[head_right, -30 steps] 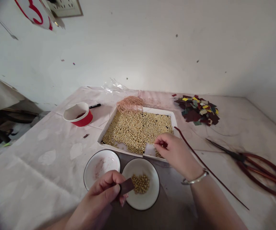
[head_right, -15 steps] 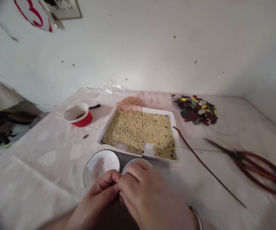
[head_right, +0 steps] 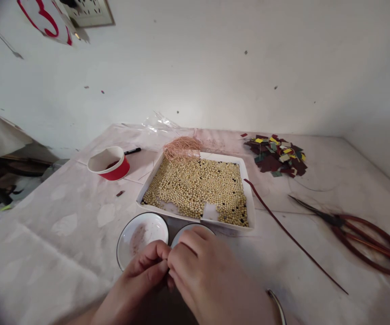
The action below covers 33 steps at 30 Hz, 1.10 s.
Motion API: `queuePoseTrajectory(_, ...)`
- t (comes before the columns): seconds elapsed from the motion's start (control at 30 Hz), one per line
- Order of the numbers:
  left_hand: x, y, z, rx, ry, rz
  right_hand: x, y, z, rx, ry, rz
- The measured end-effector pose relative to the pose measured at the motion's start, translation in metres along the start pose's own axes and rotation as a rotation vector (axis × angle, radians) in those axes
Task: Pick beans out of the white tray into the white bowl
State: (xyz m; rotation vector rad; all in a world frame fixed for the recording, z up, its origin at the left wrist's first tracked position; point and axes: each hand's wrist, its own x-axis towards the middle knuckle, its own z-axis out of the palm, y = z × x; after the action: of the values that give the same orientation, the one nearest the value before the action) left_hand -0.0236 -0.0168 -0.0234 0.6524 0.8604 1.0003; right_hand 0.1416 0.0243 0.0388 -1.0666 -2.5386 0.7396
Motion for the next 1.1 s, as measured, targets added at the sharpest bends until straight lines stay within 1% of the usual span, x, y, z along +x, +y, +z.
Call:
queuePoseTrajectory(0.1,0.001,0.001,0.0,-0.003,-0.001,0.004,0.0,0.001,0.0,-0.008,0.002,0.023)
queuePoseTrajectory(0.27,0.002,0.001,0.002,-0.032,0.019,-0.011,0.002,0.004,-0.001,0.0,0.01,0.019)
queuePoseTrajectory(0.4,0.002,-0.001,0.001,-0.046,-0.002,-0.013,0.001,0.005,-0.001,-0.021,0.026,0.016)
queuePoseTrajectory(0.47,0.002,-0.001,0.001,-0.044,0.008,-0.009,0.0,0.004,0.0,-0.024,0.033,0.018)
queuePoseTrajectory(0.63,0.001,0.003,0.003,-0.026,0.013,-0.03,0.001,-0.002,0.003,0.006,0.046,-0.028)
queuePoseTrajectory(0.73,0.001,0.002,0.002,-0.023,0.003,-0.017,0.002,-0.002,0.002,0.009,0.034,-0.038)
queuePoseTrajectory(0.8,0.001,0.001,0.0,-0.026,-0.005,0.001,0.003,0.001,-0.001,0.006,0.018,-0.026)
queuePoseTrajectory(0.9,0.002,-0.001,0.0,-0.03,-0.005,0.025,0.004,0.01,-0.007,-0.022,0.047,0.024)
queuePoseTrajectory(1.0,0.001,-0.001,0.002,-0.01,0.03,0.039,0.006,0.021,-0.009,-0.066,0.047,0.07)
queuePoseTrajectory(1.1,0.001,0.001,0.005,-0.007,0.085,0.041,0.01,0.032,-0.005,-0.097,0.009,0.115)
